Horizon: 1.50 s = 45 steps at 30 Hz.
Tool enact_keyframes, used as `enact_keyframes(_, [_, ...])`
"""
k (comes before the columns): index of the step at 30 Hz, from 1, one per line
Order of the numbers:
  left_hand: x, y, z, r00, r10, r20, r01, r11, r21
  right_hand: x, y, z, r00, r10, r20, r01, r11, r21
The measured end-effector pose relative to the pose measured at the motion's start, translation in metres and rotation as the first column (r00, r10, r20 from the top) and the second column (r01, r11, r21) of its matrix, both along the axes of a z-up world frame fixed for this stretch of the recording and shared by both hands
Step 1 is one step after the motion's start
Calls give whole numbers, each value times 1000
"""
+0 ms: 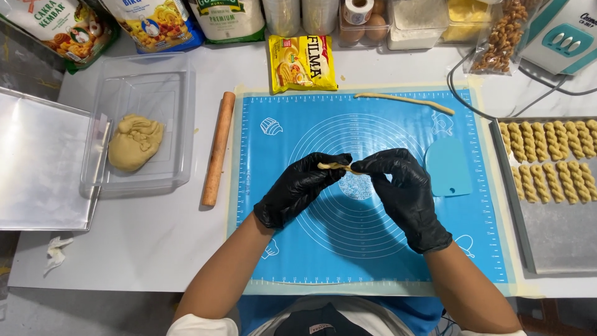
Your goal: The person rolls small pieces of dough into thin ropes on a blue silicone mat, twists them into spiral shapes, and places them onto a baking tray. The person repeats this process multiple times, handling the dough by hand.
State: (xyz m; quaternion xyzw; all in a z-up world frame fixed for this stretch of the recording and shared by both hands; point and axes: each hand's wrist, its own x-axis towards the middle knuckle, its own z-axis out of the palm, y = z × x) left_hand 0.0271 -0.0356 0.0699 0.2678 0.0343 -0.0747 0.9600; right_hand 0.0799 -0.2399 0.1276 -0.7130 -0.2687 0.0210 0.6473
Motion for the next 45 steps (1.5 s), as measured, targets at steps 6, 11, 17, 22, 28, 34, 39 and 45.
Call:
enact_keyframes(6, [-3,4,24,999,-51,18,48,985,164,6,6,2,962,-101,-255,109,994,17])
enact_keyframes(11, [1,-1,3,998,-56,-1,53,931,362,5,13,1,937,-102,-334,130,990,62])
enact_keyframes(17, [2,10,-26,994,-87,-60,106,817,566,7,13,-5,930,-127,-344,162,984,76])
enact_keyframes(22, [-1,10,-10,992,-37,-118,81,916,394,7,15,-2,921,-130,-368,160,986,52])
enact_keyframes(28, [4,25,8,995,-11,-97,55,884,465,6,17,-2,933,-111,-344,117,993,-4])
enact_keyframes(34, [8,26,-26,997,73,21,-46,359,932,16,22,-34,948,-66,-312,36,994,-100])
enact_keyframes(39, [2,21,-18,996,43,72,-74,57,996,25,19,-63,966,-31,-256,-48,953,-298])
enact_keyframes(45, [-3,23,-8,980,-6,200,-199,-141,970,33,3,-67,997,61,-39,-72,899,-431])
